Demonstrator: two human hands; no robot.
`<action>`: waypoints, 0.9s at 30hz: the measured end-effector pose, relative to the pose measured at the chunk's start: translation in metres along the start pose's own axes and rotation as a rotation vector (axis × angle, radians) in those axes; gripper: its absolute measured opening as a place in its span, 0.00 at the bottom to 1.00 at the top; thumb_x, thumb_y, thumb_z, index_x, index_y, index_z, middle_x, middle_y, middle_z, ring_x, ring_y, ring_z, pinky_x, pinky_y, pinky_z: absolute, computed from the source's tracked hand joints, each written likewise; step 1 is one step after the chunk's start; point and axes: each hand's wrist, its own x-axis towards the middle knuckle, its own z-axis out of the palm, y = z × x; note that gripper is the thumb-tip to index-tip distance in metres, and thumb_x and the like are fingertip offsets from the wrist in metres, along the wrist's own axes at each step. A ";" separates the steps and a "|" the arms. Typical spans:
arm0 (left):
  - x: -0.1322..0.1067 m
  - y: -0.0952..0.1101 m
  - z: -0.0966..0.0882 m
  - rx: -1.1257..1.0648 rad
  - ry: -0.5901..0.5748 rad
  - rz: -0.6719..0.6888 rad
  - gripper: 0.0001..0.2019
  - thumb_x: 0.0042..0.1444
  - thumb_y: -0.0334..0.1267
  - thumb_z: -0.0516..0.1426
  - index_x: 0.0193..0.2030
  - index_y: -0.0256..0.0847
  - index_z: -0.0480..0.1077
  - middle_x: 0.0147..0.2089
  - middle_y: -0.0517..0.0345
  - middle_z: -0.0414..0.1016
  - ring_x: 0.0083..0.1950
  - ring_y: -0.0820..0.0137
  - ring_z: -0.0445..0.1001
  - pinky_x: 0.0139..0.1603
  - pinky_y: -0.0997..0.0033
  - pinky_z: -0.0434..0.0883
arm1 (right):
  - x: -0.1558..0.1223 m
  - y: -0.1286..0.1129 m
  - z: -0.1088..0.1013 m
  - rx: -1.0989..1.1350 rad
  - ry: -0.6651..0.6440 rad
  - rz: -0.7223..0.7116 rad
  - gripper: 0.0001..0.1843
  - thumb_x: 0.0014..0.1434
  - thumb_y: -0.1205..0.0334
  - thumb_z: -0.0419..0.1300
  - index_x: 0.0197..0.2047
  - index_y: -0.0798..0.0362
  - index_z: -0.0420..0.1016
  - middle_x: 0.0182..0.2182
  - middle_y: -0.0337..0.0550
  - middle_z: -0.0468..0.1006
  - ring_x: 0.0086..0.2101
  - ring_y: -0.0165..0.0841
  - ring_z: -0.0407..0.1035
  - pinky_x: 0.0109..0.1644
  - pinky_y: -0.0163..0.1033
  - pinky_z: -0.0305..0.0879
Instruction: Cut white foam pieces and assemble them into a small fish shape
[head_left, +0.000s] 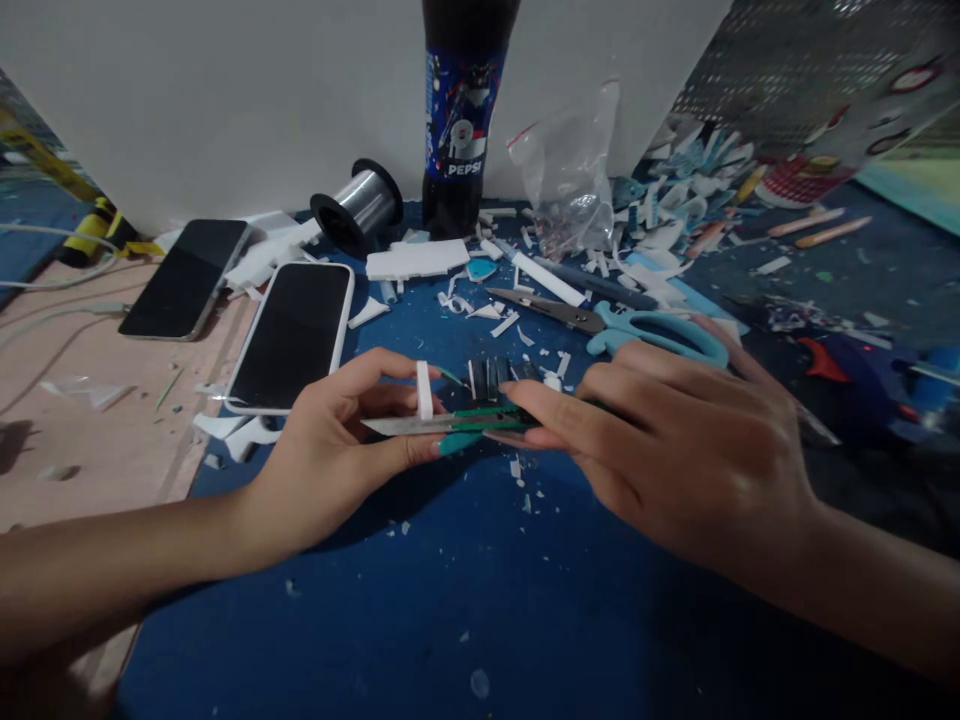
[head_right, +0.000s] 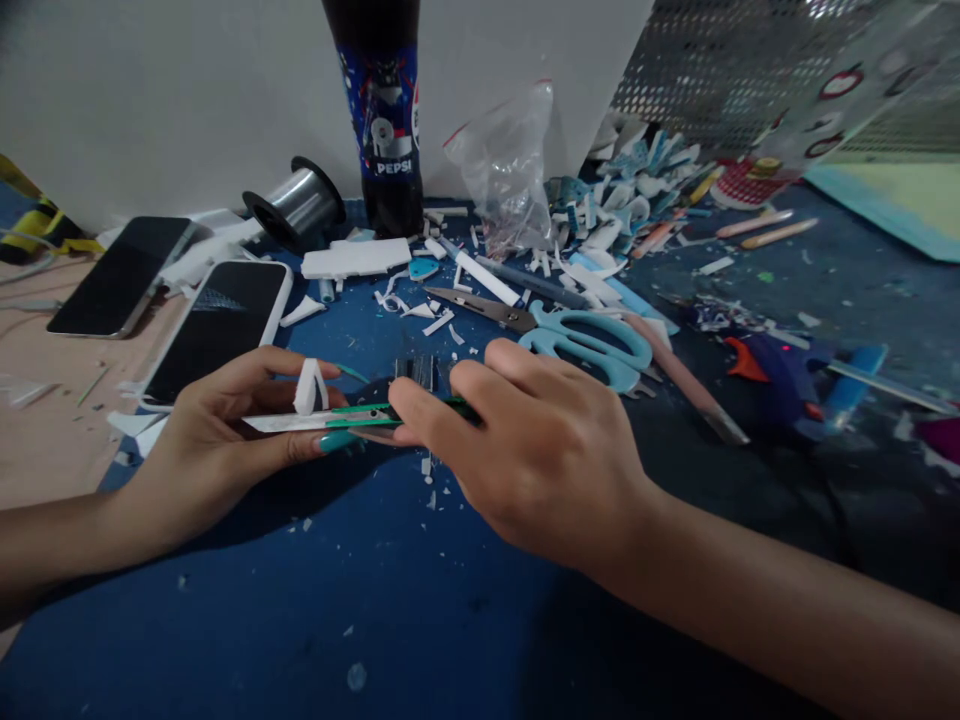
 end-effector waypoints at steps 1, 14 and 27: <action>0.000 0.001 0.000 0.006 0.002 0.006 0.13 0.49 0.31 0.68 0.40 0.45 0.72 0.34 0.68 0.81 0.37 0.77 0.81 0.32 0.89 0.75 | -0.001 -0.001 -0.001 -0.004 -0.005 0.003 0.09 0.65 0.64 0.58 0.42 0.52 0.80 0.22 0.38 0.75 0.26 0.32 0.66 0.29 0.37 0.57; -0.004 0.003 0.003 0.033 0.054 0.046 0.18 0.43 0.27 0.70 0.41 0.47 0.76 0.36 0.69 0.82 0.39 0.76 0.81 0.41 0.85 0.78 | -0.003 -0.002 -0.004 -0.046 0.038 0.001 0.08 0.61 0.59 0.63 0.44 0.49 0.79 0.23 0.38 0.75 0.28 0.33 0.66 0.30 0.38 0.57; 0.004 0.003 0.003 -0.099 0.016 -0.160 0.11 0.46 0.33 0.69 0.38 0.45 0.81 0.35 0.62 0.84 0.34 0.71 0.82 0.34 0.80 0.79 | -0.004 -0.004 0.006 -0.008 0.054 0.075 0.09 0.60 0.63 0.65 0.44 0.51 0.82 0.22 0.39 0.76 0.25 0.31 0.65 0.30 0.37 0.60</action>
